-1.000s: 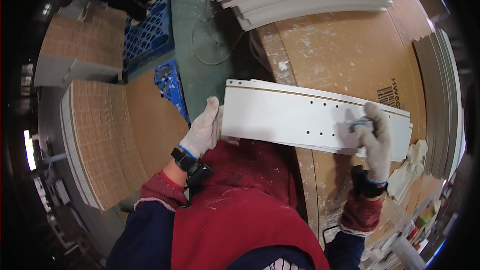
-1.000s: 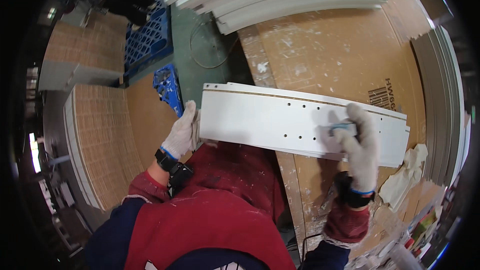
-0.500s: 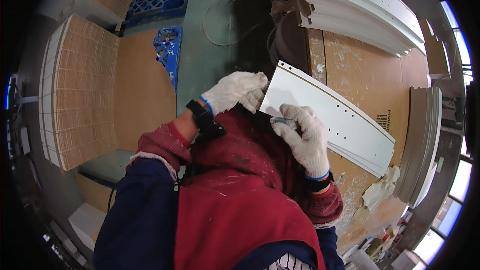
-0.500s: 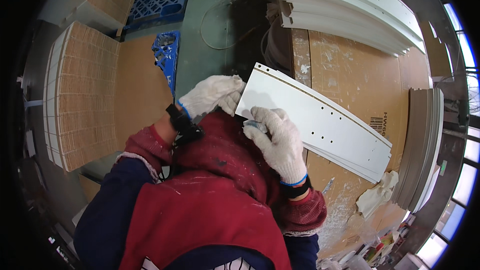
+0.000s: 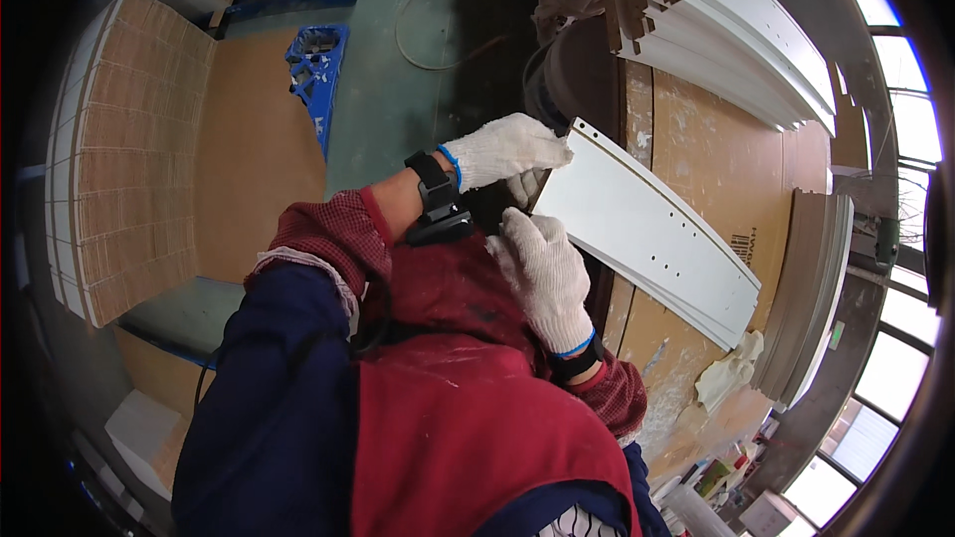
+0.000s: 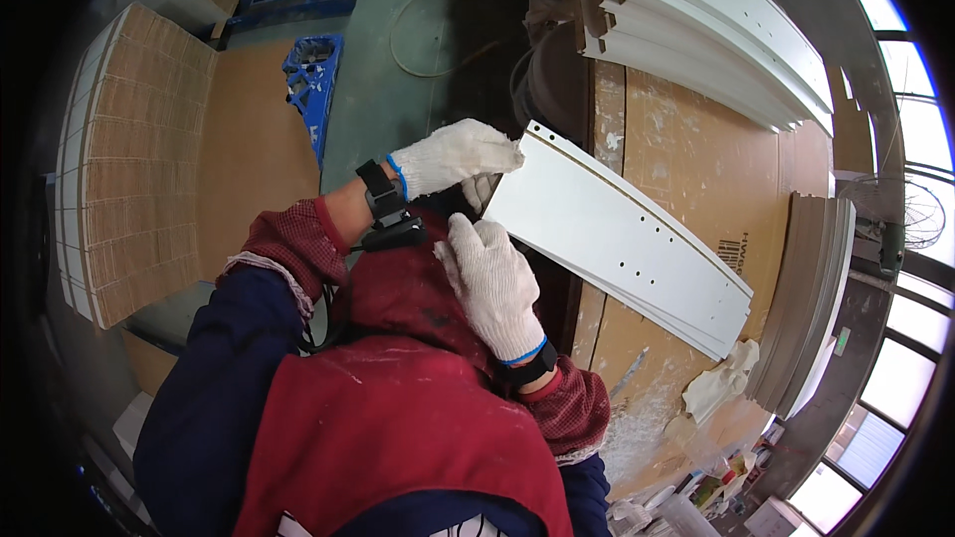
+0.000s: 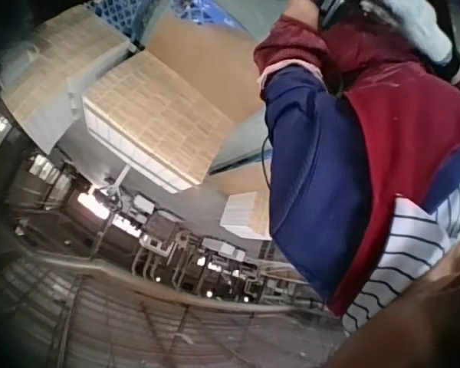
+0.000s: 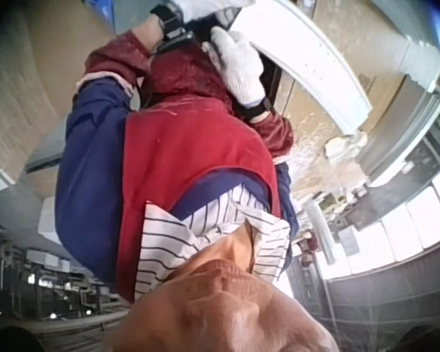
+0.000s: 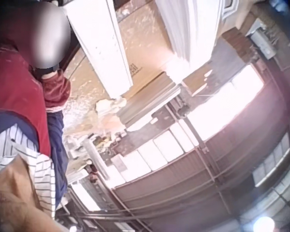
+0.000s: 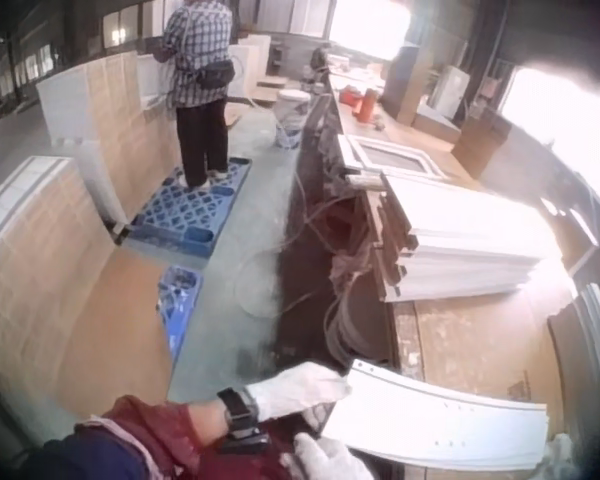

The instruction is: The person cleans white rectangular panels on a workbench using a cloth and a small blue abrasive tool. They wipe the surfaces and edges of the panels, flip them over to treat both sides, and stack the cleaned panels on top of others.

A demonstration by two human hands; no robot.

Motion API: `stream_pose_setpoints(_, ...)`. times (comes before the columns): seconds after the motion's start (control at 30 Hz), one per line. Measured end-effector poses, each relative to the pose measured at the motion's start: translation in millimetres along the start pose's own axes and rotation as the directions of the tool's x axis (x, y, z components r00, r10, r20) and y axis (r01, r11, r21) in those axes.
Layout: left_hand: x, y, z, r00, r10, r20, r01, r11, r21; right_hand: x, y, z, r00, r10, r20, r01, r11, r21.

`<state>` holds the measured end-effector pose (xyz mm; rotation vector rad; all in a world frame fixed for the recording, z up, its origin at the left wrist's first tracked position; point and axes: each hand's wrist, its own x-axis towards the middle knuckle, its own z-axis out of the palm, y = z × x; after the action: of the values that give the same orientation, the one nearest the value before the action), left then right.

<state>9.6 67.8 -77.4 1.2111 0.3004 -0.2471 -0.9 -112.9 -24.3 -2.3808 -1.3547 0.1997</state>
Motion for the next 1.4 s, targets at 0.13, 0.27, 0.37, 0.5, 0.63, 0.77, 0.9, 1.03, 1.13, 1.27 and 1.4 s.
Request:
stream_pose_setpoints(0.13, 0.2, -4.7, 1.7, 0.999, 0.039, 0.002, -0.039, 0.999, -0.008, -13.0, 7.2, -7.3, 0.974, -0.029, -0.224, 0.049, 0.995, 0.086)
stream_pose_setpoints(0.27, -3.3, 1.7, -0.4, 1.000, -0.005, 0.009, 0.005, 1.000, 0.013, -6.4, 8.2, 5.1, 0.986, 0.053, -0.161, -0.059, 0.998, -0.037)
stream_pose_setpoints(0.37, -0.9, -2.0, -1.2, 1.000, 0.002, 0.019, -0.001, 1.000, -0.016, -6.0, 0.9, 4.3, 0.999, -0.003, 0.049, 0.000, 0.999, 0.044)
stream_pose_setpoints(0.5, 1.8, -5.3, -0.5, 1.000, 0.006, 0.015, -0.006, 0.999, -0.041, -8.2, 13.5, 1.9, 0.947, 0.039, -0.320, -0.002, 0.993, 0.116)
stream_pose_setpoints(0.63, 2.1, -2.9, -1.2, 1.000, -0.024, 0.010, 0.024, 1.000, -0.004, -3.8, 8.4, -1.6, 0.998, 0.004, -0.059, 0.001, 0.996, 0.089)
stream_pose_setpoints(0.77, -3.8, -8.3, -1.0, 0.999, -0.035, 0.031, 0.036, 0.999, -0.024, -1.1, 6.0, -19.6, 0.997, 0.034, -0.069, -0.011, 0.950, 0.312)
stream_pose_setpoints(0.9, -11.6, -9.6, 5.1, 0.992, -0.074, 0.107, 0.080, 0.995, -0.054, 3.3, 43.5, -37.8, 0.964, 0.191, -0.185, -0.051, 0.816, 0.576)
stream_pose_setpoints(1.03, -9.3, -13.5, 9.1, 0.989, -0.082, 0.124, 0.088, 0.995, -0.043, 37.3, 67.2, -63.2, 0.936, 0.341, -0.089, -0.180, 0.679, 0.712)
stream_pose_setpoints(1.13, -8.1, -16.3, 10.6, 0.990, -0.079, 0.118, 0.082, 0.996, -0.021, 74.5, 82.5, -66.6, 0.973, 0.210, -0.094, -0.126, 0.829, 0.544)
stream_pose_setpoints(1.27, -7.5, -22.1, 11.1, 0.993, -0.065, 0.100, 0.069, 0.997, -0.041, 117.7, 77.1, -63.9, 1.000, 0.021, 0.000, -0.020, 0.933, 0.358)
stream_pose_setpoints(1.4, -10.9, -8.5, 13.1, 0.988, -0.112, 0.105, 0.110, 0.994, 0.027, 138.3, 88.9, -50.4, 0.989, -0.142, 0.032, 0.134, 0.974, 0.184)
